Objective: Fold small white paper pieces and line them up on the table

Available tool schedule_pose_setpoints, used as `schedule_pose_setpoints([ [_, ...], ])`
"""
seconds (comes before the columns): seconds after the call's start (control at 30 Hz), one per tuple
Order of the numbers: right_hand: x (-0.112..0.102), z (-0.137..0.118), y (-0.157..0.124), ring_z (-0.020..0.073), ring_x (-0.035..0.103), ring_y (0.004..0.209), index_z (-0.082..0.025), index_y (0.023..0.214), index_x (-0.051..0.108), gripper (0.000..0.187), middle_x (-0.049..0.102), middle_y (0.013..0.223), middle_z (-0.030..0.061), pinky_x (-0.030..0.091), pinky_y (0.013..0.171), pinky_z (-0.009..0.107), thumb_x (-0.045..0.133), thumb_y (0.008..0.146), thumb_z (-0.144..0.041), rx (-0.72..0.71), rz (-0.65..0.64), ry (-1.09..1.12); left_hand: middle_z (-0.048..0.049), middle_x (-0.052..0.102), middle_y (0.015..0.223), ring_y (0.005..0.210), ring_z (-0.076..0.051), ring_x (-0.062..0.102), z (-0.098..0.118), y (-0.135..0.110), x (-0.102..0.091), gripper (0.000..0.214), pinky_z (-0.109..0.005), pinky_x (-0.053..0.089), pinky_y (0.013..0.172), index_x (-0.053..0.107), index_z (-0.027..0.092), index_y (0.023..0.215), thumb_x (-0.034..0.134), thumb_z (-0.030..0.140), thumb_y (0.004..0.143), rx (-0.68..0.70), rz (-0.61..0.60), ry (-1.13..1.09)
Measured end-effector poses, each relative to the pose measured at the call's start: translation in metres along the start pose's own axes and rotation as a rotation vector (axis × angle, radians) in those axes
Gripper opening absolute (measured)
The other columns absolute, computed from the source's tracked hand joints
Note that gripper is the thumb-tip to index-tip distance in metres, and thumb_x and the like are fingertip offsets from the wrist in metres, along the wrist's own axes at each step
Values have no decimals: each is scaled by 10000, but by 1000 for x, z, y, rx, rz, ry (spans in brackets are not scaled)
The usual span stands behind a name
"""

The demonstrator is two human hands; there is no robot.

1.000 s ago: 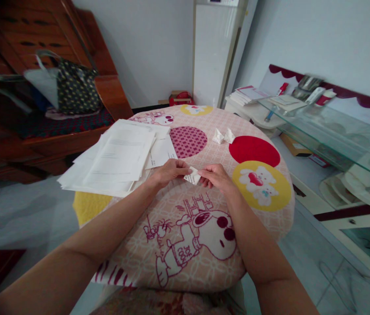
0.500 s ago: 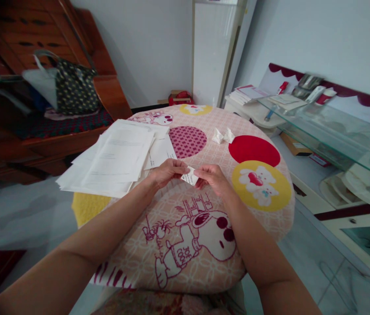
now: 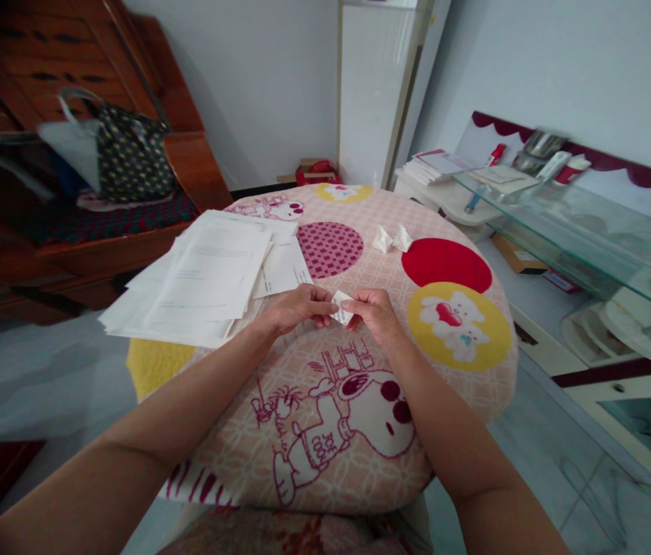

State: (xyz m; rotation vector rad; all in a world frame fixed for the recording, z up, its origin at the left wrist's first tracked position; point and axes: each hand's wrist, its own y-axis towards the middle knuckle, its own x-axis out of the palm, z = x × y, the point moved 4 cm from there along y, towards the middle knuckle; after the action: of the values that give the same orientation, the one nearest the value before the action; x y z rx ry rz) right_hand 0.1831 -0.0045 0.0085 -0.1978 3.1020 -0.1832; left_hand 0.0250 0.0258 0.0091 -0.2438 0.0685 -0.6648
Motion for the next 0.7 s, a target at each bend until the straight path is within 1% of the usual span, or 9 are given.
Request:
schedule_pose_setpoints([
  [0.13, 1, -2, -1, 137, 578, 476, -189, 579, 606, 346, 648, 563, 25, 493, 485, 260, 763, 626, -494, 7, -3, -10, -3, 645, 610, 516, -66, 554, 2, 1, 2, 109, -219, 442, 566, 678, 114, 716, 654, 134, 820, 21, 3, 12],
  [0.3, -3, 1, 1, 142, 574, 462, -185, 589, 619, 335, 668, 583, 39, 490, 470, 271, 772, 608, -482, 26, 2, 63, 20, 591, 549, 487, -65, 539, 4, 0, 0, 263, -207, 408, 510, 609, 130, 651, 726, 274, 837, 54, 28, 73],
  [0.43, -4, 4, 2, 153, 590, 439, -173, 596, 646, 338, 681, 571, 52, 488, 450, 272, 780, 606, -483, 86, -28, 88, 16, 589, 538, 478, -63, 539, 2, -1, -2, 308, -197, 400, 491, 597, 130, 636, 737, 314, 840, 52, 9, 111],
  [0.6, -7, 4, 2, 154, 595, 423, -164, 573, 660, 341, 681, 549, 56, 471, 427, 262, 799, 611, -473, 52, -79, 74, 8, 619, 593, 524, -71, 563, -1, -1, -1, 249, -201, 431, 531, 641, 126, 702, 740, 319, 824, 72, -74, 78],
  [0.7, -8, 9, 3, 150, 580, 402, -166, 562, 664, 334, 654, 504, 45, 456, 412, 257, 807, 618, -462, 75, -143, 26, 16, 603, 604, 526, -59, 527, -3, 1, 0, 212, -188, 387, 518, 635, 133, 718, 740, 288, 816, 105, -86, 87],
])
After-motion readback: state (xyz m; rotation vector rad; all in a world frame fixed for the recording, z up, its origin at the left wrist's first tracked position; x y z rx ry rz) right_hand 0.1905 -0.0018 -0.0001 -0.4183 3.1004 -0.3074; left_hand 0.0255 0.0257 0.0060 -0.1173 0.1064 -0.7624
